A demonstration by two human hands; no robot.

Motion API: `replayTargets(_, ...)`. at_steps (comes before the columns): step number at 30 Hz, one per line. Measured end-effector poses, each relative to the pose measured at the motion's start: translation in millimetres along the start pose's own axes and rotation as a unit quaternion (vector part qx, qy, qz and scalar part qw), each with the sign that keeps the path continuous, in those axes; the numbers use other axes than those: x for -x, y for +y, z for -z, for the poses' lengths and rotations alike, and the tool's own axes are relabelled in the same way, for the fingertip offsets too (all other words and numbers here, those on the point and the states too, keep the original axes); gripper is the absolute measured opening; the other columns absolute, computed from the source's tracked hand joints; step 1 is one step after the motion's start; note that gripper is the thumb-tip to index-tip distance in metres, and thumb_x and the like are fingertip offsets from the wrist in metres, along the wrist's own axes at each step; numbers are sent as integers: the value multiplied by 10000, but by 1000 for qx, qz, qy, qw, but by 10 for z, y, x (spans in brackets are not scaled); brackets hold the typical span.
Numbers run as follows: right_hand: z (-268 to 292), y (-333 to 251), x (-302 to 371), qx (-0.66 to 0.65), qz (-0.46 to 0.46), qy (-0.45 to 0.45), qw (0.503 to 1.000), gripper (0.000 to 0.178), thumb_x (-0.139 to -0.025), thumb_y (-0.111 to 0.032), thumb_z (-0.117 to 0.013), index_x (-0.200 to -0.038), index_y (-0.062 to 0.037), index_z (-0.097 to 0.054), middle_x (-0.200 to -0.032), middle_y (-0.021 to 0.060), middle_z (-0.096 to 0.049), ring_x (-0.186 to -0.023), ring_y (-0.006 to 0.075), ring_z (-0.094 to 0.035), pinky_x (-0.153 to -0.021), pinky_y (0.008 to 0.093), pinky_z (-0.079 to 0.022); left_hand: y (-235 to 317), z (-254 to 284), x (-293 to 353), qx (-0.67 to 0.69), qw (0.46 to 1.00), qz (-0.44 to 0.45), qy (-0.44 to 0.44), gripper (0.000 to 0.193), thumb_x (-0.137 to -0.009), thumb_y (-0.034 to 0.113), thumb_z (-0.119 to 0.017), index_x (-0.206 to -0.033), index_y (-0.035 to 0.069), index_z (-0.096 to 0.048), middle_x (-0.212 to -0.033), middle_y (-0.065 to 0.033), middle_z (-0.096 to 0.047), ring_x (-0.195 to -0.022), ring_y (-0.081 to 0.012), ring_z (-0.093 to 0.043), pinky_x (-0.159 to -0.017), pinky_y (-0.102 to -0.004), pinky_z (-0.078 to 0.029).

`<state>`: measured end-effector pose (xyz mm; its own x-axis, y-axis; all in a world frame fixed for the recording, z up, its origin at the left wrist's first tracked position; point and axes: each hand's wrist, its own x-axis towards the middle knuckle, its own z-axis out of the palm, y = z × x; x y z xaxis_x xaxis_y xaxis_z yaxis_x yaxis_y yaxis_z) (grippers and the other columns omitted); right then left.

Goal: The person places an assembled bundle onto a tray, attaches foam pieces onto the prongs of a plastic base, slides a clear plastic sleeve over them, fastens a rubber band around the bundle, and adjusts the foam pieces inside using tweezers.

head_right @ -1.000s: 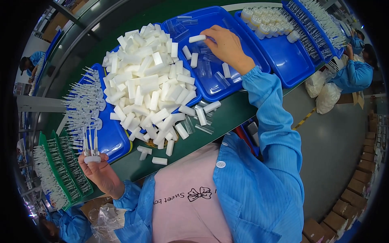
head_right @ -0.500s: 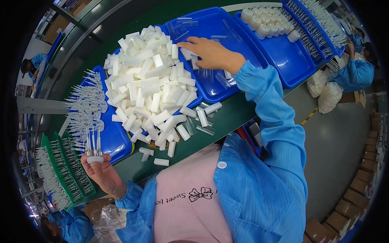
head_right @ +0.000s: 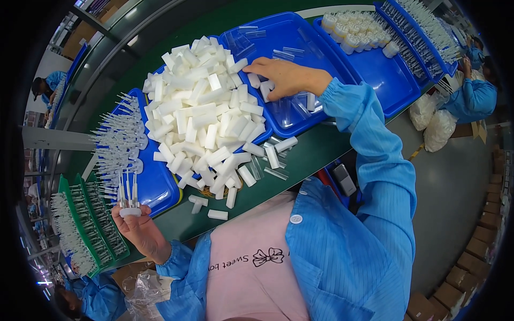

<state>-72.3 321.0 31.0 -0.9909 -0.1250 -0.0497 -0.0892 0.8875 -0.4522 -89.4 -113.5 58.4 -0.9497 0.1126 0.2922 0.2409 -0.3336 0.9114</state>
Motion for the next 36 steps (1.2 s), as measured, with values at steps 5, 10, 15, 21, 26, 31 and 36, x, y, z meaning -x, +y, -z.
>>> replayTargets(5,-64,-142,85,114,18,44,992,731,-661,-79,-702,-1328,-79,-401,-1260,141,-453,-1064,330,-537,-856,386,-478,7,-44,12,8,1000,-9,2,417,-817,227,-706,-1129,65,-483,-1070,-77,-541,-772,-169,-567,-671,-281,-491)
replayTargets(10,-298,-117,-26,122,-4,145,982,466,-735,-29,-639,-1175,-51,-484,-1094,141,-489,-880,331,-586,-708,416,-499,-8,-32,7,12,1000,-10,-19,407,-822,225,-701,-1127,67,-483,-1060,-79,-546,-772,-165,-566,-668,-274,-488)
replayTargets(15,-348,-62,-66,94,6,221,971,250,-808,-30,-555,-1055,-63,-531,-1022,141,-505,-730,328,-597,-631,433,-488,-16,2,18,2,1000,-9,3,408,-820,225,-704,-1123,63,-483,-1047,-78,-553,-771,-161,-566,-662,-273,-489)
replayTargets(21,-85,132,-239,5,12,300,954,111,-857,-117,-578,-960,-75,-585,-766,107,-600,-663,290,-593,-595,368,-468,13,-18,22,7,1000,-14,3,426,-809,236,-716,-1120,60,-484,-1021,-72,-557,-767,-159,-567,-662,-279,-491)
replayTargets(26,168,395,-545,17,-185,109,977,471,-754,-440,-674,-1051,-77,-635,-900,157,-661,-832,276,-638,-723,371,-496,6,4,41,11,1000,-15,5,431,-805,241,-719,-1117,59,-484,-991,-71,-565,-749,-166,-576,-659,-280,-495)
replayTargets(31,189,242,-628,-13,-163,5,987,603,-695,-424,-711,-1144,-58,-547,-887,198,-636,-790,283,-630,-679,366,-490,8,38,69,-13,999,-9,45,392,-779,293,-743,-999,61,-516,-983,-45,-485,-763,-154,-568,-594,-267,-515)
replayTargets(36,140,232,-573,32,-125,-43,991,429,-711,-332,-694,-1019,-64,-563,-848,161,-639,-779,301,-625,-685,394,-487,-5,79,75,5,999,-17,32,435,-803,241,-722,-1115,57,-482,-995,-81,-563,-745,-173,-578,-656,-275,-493)
